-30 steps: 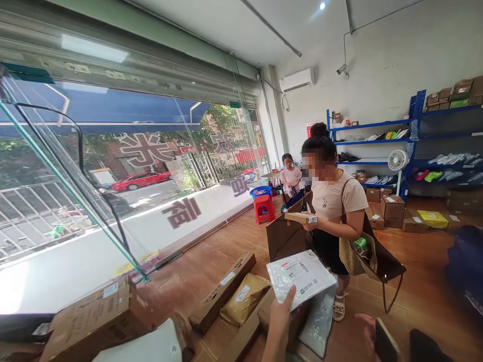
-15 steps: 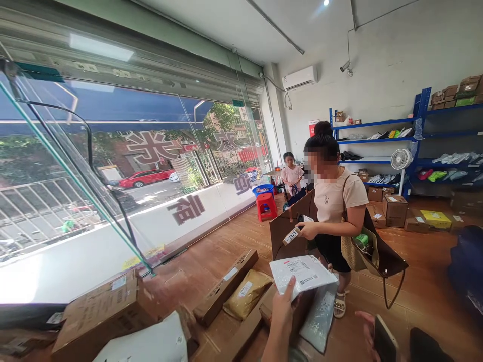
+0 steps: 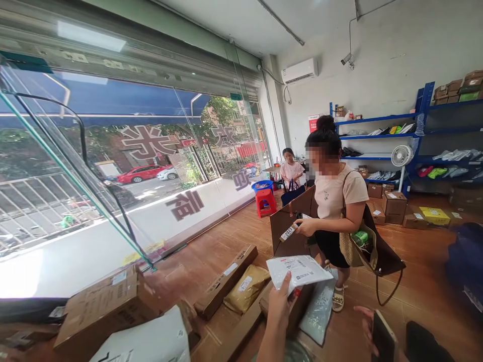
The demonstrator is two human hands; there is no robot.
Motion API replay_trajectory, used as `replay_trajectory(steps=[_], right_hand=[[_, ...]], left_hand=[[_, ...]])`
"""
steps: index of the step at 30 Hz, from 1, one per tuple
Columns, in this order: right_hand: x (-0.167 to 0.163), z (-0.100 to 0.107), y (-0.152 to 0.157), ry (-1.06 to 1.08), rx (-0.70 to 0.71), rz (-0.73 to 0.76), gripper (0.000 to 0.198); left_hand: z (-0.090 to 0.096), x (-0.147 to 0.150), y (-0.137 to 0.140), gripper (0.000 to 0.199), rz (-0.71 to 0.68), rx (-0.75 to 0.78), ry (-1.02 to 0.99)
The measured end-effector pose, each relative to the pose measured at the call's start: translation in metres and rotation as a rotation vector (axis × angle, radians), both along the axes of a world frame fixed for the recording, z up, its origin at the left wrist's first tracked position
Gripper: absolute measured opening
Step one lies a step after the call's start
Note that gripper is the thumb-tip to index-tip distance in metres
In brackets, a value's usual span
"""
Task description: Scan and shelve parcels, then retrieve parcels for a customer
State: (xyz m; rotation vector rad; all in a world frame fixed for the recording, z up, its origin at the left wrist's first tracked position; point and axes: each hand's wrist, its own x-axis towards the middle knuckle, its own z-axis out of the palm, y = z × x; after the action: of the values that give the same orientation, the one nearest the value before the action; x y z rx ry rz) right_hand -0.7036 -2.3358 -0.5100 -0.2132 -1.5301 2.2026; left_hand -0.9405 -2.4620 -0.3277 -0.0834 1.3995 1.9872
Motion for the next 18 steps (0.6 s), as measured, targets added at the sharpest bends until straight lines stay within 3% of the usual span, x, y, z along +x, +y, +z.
replay_trajectory(steps=[9,18], right_hand=[[-0.01,0.013,-0.001,-0.121,-0.082,-0.038,0.036],[-0.007,0.011,0.002,-0.129,-0.162,-0.199,0.032]], left_hand=[[-0.002,-0.004,0.002,0.011,0.002,-0.042,0.007],[-0.001,-0.003,0.003,0.014,-0.017,-0.036,0.003]])
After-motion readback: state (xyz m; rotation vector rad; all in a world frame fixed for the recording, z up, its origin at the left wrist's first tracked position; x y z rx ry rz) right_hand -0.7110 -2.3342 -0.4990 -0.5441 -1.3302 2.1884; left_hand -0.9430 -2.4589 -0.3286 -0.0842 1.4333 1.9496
